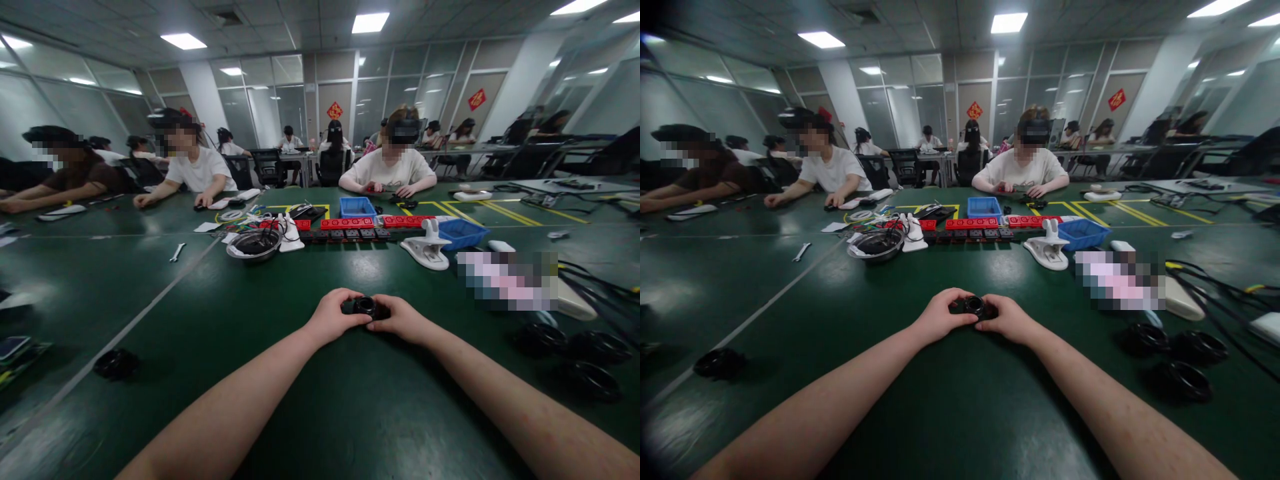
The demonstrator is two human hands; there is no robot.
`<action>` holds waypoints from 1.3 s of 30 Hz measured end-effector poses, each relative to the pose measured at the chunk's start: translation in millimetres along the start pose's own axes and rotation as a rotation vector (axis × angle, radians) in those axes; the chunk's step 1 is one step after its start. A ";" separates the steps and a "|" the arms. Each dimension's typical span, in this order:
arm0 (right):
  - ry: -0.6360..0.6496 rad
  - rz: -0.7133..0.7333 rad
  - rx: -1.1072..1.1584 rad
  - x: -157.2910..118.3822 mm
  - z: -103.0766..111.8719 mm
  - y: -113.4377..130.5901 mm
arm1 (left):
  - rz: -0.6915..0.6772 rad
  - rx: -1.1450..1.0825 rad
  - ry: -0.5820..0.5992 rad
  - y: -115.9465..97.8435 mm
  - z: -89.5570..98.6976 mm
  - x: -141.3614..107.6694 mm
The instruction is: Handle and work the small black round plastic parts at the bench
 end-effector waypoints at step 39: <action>0.137 0.111 -0.040 -13.6 -4.3 11.7 | 0.018 -0.152 0.136 -4.3 -10.2 -1.9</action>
Point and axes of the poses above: each hand's wrist, its own x-axis towards the middle knuckle, its own z-axis out of the back of the hand, y = z × x, the point moved 9 cm from there along x, towards the middle knuckle, and after that the axes turned 13 degrees about -z, right-handed, at the moved point
